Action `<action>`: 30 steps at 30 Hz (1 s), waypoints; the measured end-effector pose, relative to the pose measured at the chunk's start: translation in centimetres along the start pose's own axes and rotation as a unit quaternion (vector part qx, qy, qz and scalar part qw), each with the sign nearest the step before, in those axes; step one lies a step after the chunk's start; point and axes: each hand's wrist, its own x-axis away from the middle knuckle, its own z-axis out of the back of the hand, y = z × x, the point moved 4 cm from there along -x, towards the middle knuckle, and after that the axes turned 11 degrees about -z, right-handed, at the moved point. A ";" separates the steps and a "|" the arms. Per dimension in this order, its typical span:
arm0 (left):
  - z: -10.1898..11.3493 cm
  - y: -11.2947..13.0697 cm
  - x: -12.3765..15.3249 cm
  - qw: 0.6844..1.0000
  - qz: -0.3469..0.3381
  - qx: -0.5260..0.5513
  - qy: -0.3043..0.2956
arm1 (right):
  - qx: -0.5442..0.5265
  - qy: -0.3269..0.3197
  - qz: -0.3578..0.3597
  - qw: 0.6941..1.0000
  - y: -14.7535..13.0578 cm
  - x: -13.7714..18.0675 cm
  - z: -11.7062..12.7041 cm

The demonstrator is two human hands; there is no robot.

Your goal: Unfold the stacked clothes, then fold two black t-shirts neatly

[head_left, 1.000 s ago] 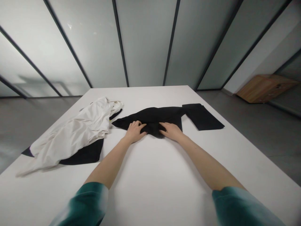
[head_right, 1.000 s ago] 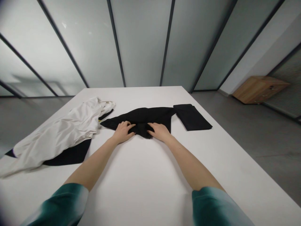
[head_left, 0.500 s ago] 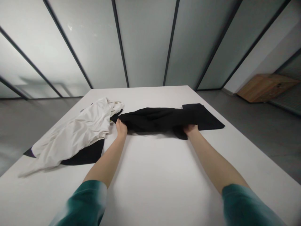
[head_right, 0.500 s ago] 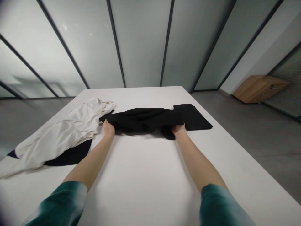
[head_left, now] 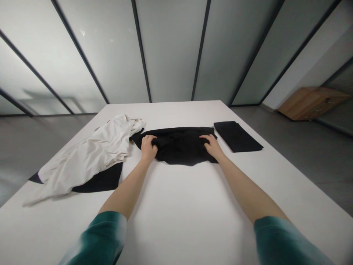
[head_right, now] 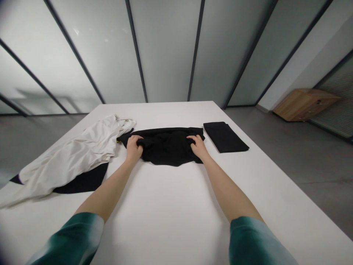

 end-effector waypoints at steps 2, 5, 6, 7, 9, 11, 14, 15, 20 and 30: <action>-0.1 0.0 -0.2 0.999 0.017 -0.021 -0.039 | 0.036 0.022 0.002 0.999 -0.4 0.3 0.2; 0.8 0.9 -0.7 0.997 0.001 -0.039 -0.061 | 0.101 0.057 -0.001 0.993 -1.2 0.5 1.4; 1.2 1.6 -0.9 0.996 -0.025 -0.044 -0.071 | 0.129 0.058 -0.006 0.990 -1.4 0.4 2.0; 1.6 2.4 -1.1 0.993 -0.060 -0.051 -0.090 | 0.158 0.053 -0.014 0.986 -1.6 0.3 2.7; 2.0 4.1 -1.2 0.975 -0.136 -0.074 -0.162 | 0.210 0.034 -0.022 0.977 -1.9 0.2 4.1; 1.9 5.5 -0.8 0.940 -0.194 -0.108 -0.259 | 0.251 0.001 0.010 0.968 -2.5 0.4 5.1; 1.5 6.3 0.0 0.891 -0.221 -0.160 -0.364 | 0.291 -0.093 0.124 0.944 -3.6 1.9 4.9; 1.3 6.3 0.0 0.882 -0.217 -0.172 -0.381 | 0.299 -0.130 0.152 0.933 -3.9 2.6 4.6; 1.0 4.7 -1.4 0.884 -0.152 -0.164 -0.410 | 0.292 -0.206 0.145 0.923 -4.5 3.9 3.5; 7.1 -0.9 -9.2 0.940 0.197 0.279 -0.012 | -0.317 -0.069 -0.159 0.932 -6.7 -2.6 8.7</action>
